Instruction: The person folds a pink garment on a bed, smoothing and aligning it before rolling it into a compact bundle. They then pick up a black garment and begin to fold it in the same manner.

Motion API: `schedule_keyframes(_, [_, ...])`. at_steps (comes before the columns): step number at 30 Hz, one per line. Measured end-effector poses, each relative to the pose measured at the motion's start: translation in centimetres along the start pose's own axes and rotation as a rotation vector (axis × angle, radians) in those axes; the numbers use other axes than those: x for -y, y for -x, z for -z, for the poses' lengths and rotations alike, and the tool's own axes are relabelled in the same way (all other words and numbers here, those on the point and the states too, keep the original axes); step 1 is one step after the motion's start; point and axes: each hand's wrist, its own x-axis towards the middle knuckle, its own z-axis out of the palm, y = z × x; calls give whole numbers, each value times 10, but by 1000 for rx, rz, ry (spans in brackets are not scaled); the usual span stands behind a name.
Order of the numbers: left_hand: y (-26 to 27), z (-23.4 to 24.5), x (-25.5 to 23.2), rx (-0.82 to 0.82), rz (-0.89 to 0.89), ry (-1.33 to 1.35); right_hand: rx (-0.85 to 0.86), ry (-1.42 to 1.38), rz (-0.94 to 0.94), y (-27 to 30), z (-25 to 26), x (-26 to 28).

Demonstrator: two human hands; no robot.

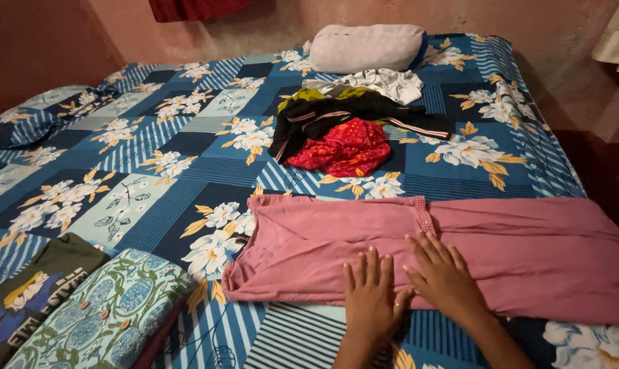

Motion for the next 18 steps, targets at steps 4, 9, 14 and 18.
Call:
schedule_keyframes(4, [4,-1,-5,-62,-13,-42,-16,52,-34,12,-10,-5])
schedule_keyframes(9, [8,-11,-35,-35,-57,45,-107,157,-79,36,-4,-21])
schedule_keyframes(14, [5,-29,-75,-32,-80,51,-172,234,-131,65,18,-49])
schedule_keyframes(18, [-2,-45,-108,-69,-88,12,-154,282,-164,87,37,-77])
